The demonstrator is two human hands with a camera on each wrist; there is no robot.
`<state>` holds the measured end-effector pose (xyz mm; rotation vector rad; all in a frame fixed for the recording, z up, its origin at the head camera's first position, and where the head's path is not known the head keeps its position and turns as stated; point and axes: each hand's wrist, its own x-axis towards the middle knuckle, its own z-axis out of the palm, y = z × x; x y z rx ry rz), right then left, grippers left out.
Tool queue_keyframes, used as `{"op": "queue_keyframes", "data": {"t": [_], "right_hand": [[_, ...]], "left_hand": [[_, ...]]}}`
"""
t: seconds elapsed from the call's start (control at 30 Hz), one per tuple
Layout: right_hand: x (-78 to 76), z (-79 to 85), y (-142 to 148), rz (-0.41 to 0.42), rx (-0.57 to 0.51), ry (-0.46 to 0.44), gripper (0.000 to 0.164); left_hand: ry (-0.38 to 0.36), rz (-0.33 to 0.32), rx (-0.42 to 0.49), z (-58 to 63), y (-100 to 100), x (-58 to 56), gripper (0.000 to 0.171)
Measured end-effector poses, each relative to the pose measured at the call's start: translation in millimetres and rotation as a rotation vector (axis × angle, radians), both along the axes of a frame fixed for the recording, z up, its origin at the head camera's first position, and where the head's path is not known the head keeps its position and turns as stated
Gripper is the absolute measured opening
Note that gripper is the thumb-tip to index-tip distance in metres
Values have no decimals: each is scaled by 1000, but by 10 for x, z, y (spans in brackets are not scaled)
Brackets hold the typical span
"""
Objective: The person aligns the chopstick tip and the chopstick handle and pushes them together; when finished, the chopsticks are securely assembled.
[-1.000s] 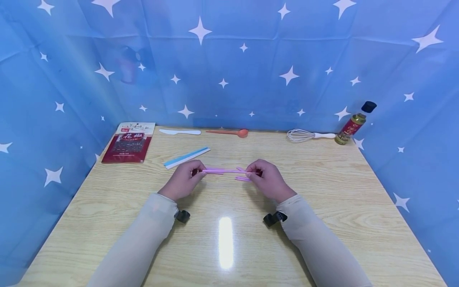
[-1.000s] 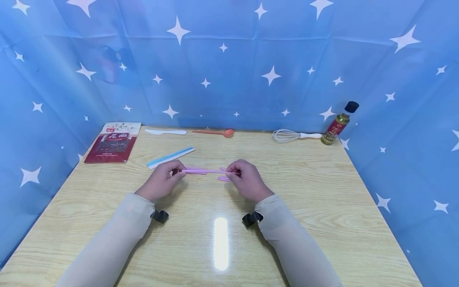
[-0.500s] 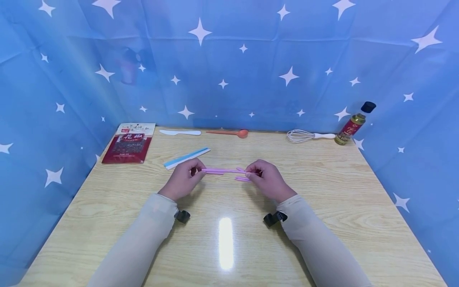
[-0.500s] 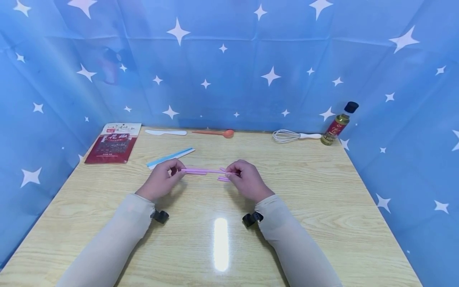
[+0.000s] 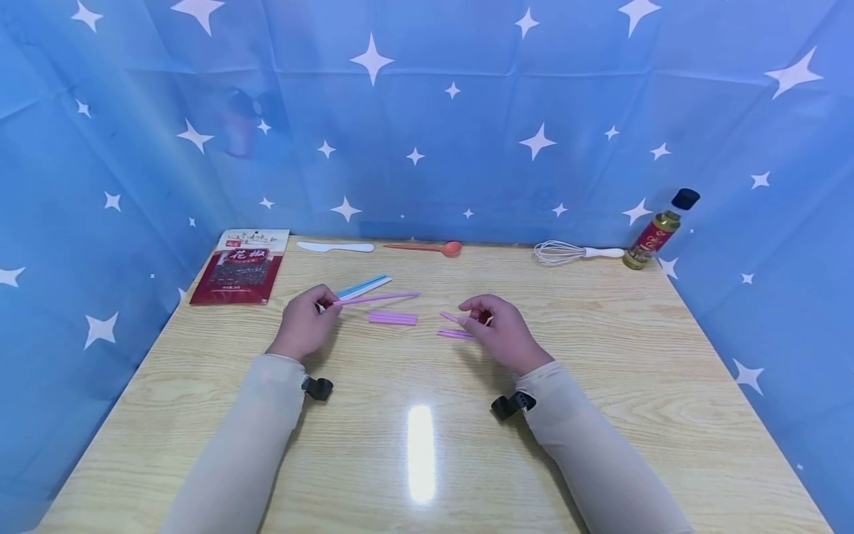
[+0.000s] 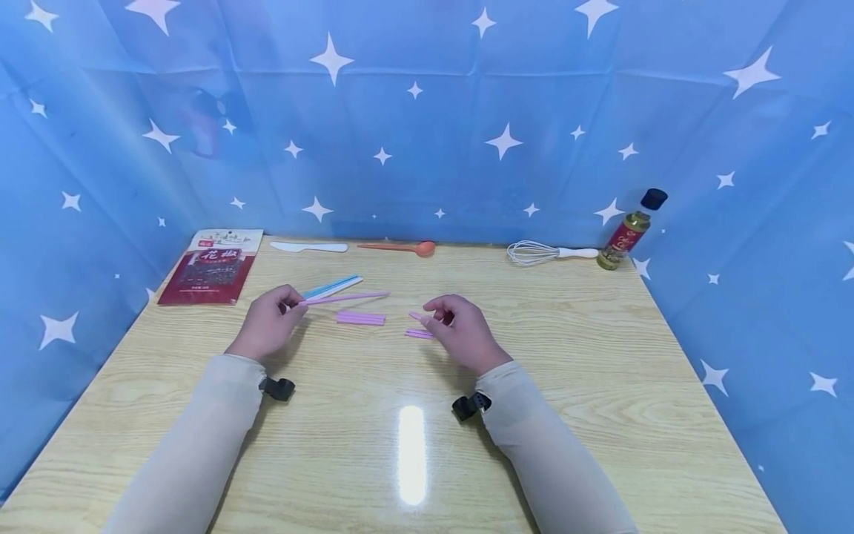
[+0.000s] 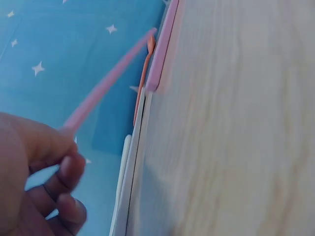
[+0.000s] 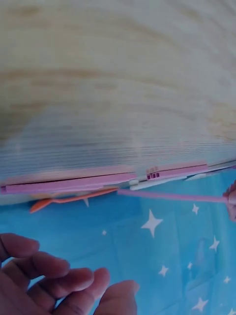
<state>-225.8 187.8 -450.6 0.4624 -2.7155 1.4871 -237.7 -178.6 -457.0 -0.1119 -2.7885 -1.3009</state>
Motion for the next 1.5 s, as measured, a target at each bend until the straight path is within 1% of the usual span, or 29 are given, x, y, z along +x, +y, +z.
{"op": "queue_keyframes", "data": {"t": [0.13, 0.23, 0.37, 0.47, 0.6, 0.7, 0.77, 0.87, 0.97, 1.07, 1.17, 1.33, 1.5], "right_hand": [[-4, -11, 3, -5, -4, 0, 26], [-6, -11, 9, -6, -5, -6, 25], [-9, -6, 15, -10, -2, -12, 26], [-9, -2, 16, -15, 5, -17, 25], [-15, -10, 20, -23, 14, -24, 25], [-20, -14, 24, -25, 21, -29, 25], [-23, -14, 27, -28, 33, -37, 24], [-20, -6, 34, -34, 75, -70, 21], [-19, 2, 43, -39, 146, -117, 15], [-19, 9, 51, -30, 216, -162, 11], [-16, 12, 55, -10, 269, -192, 7], [-5, 13, 57, 25, 318, -200, 4], [8, 20, 59, 35, 326, -214, 6]], "left_hand": [[-37, 37, -88, -1, -100, -16, 13], [-74, 53, -147, 3, -172, -24, 13], [-126, 51, -210, 12, -223, -25, 12], [-151, 54, -245, 33, -229, -14, 11], [-147, 81, -266, 52, -201, 9, 10], [-112, 78, -251, 54, -142, 11, 9], [-80, 36, -237, 54, -80, 8, 9], [-41, -71, -236, 53, 35, 13, 14], [-48, -192, -254, 54, 158, 39, 22], [-82, -279, -281, 64, 260, 79, 30], [-111, -322, -327, 70, 326, 108, 34], [-131, -355, -392, 74, 355, 134, 41], [-142, -357, -389, 82, 353, 142, 42]]}}
